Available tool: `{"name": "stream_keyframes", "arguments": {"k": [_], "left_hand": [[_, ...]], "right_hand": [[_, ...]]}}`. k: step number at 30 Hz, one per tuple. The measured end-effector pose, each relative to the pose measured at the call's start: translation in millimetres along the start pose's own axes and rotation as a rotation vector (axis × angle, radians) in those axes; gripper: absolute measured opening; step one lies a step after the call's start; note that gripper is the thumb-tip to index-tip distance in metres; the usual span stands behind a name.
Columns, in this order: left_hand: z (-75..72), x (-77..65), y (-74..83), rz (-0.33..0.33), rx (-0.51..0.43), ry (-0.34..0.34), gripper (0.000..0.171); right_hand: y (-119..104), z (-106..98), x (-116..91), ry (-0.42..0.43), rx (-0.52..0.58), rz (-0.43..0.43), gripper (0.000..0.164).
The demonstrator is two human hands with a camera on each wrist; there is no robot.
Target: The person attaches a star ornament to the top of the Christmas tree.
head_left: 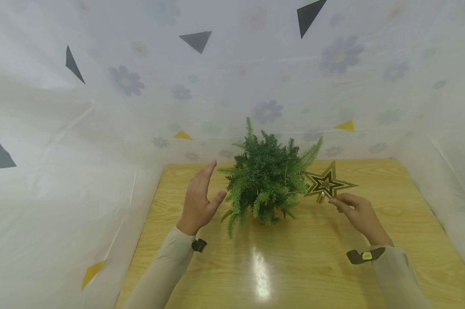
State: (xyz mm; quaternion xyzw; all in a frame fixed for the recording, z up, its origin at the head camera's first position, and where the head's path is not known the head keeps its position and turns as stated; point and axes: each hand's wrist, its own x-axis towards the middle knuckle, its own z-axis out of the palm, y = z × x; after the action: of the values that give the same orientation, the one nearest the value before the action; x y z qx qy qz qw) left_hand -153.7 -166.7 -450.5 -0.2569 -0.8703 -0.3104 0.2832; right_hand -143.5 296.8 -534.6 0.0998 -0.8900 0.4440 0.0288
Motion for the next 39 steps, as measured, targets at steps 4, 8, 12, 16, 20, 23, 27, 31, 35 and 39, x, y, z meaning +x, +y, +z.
{"name": "stream_keyframes", "arguments": {"k": [4,8,12,16,20,23,27,31,35,39], "left_hand": [[0.9,-1.4,0.6,0.006,-0.004,0.000,0.081],[1.5,-1.3,0.4,0.010,0.000,0.006,0.081],[1.2,-0.4,1.1,0.012,-0.004,0.023,0.080],[1.6,2.1,2.3,0.009,-0.023,0.041,0.078],[1.8,5.3,3.2,0.004,-0.040,0.051,0.075],[0.8,6.9,4.0,0.003,-0.047,0.052,0.072],[-0.9,7.7,4.5,0.000,-0.055,0.051,0.072],[-0.4,7.5,4.1,-0.002,-0.052,0.059,0.071],[1.8,6.9,4.1,0.000,-0.064,0.070,0.073],[3.1,6.7,4.5,0.006,-0.073,0.081,0.072]], "right_hand": [[-5,-1,1,0.009,0.018,-0.002,0.023],[-8,-1,1,0.038,0.012,-0.018,0.022],[-9,-3,0,0.071,0.019,-0.009,0.022],[-12,-5,0,0.099,0.019,-0.006,0.021],[-18,-8,1,0.124,0.015,-0.031,0.017],[-23,-11,1,0.141,0.014,-0.054,0.015],[-30,-15,-1,0.153,0.007,-0.052,0.015],[-37,-18,-2,0.172,0.004,-0.065,0.014],[-40,-22,0,0.207,0.038,-0.108,0.011],[-40,-25,3,0.217,0.064,-0.094,0.011]]}}
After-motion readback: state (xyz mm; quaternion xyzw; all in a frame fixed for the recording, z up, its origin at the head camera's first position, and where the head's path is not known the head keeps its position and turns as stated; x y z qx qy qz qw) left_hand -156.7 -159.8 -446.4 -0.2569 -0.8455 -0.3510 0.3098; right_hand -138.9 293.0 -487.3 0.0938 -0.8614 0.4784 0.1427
